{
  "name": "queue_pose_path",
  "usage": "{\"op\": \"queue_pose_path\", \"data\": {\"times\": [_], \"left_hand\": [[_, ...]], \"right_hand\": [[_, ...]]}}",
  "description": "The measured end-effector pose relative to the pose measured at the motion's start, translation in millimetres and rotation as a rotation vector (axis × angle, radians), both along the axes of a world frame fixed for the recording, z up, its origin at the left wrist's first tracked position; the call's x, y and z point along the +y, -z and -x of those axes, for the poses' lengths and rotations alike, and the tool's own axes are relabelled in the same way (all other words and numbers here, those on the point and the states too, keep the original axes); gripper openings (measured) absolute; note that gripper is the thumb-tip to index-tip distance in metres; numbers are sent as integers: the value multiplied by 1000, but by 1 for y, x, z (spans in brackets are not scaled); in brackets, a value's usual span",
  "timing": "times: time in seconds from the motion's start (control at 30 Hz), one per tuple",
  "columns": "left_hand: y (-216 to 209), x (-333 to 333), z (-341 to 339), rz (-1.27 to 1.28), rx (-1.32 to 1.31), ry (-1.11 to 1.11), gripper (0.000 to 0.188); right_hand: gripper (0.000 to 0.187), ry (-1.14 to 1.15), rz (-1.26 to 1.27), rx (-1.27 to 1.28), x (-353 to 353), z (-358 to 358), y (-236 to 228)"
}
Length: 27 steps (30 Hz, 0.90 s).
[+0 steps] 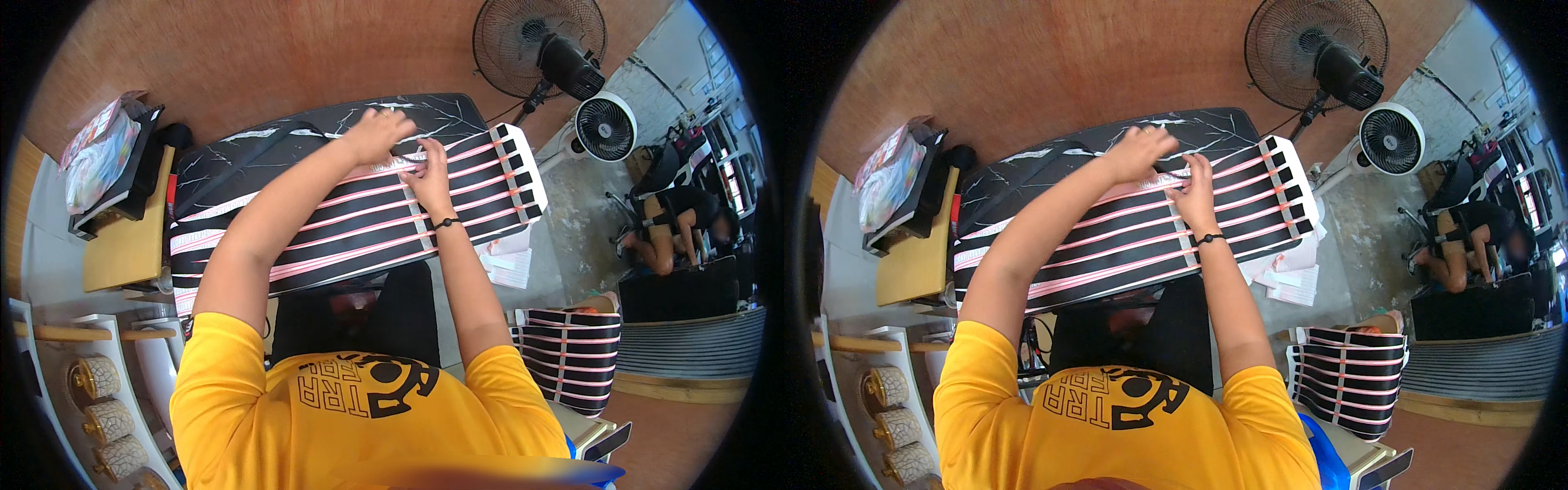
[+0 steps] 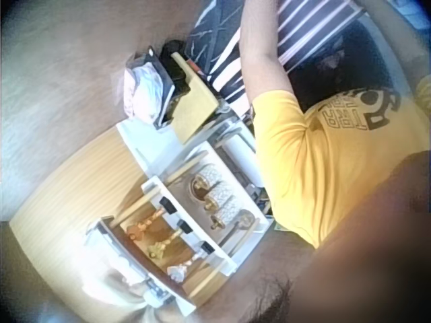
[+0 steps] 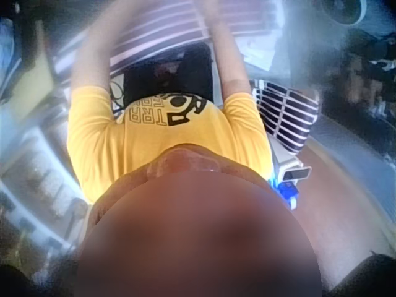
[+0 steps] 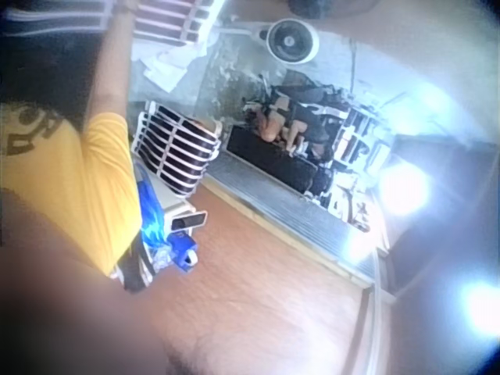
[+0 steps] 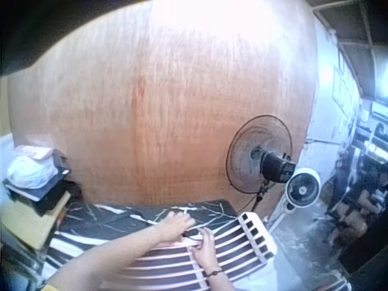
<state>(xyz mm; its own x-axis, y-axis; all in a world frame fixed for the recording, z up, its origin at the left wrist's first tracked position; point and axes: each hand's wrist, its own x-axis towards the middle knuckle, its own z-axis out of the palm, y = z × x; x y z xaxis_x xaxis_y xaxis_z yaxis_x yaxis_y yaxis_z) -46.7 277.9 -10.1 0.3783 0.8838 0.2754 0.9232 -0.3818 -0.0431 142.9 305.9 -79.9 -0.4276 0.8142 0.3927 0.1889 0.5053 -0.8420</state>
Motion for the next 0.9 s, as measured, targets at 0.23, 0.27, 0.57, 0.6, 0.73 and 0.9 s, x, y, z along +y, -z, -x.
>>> {"op": "queue_pose_path", "data": {"times": [0.23,0.27,0.57,0.6,0.73,0.9], "left_hand": [[30,-13,-14,18,-36,-11,9],[32,-14,-15,-8,-63,-23,8],[42,-13,-17,19,-194,-152,12],[42,-13,-17,37,-203,-162,13],[39,-21,-22,-18,-227,-151,12],[30,-46,-31,-107,-122,-56,8]], "right_hand": [[40,-64,270,310,23,-3,32],[38,-84,287,278,25,-3,35],[26,-210,524,299,27,-15,22],[25,-218,534,336,26,-15,20],[23,-51,168,45,22,-6,18],[22,67,-111,-189,15,3,19]]}}
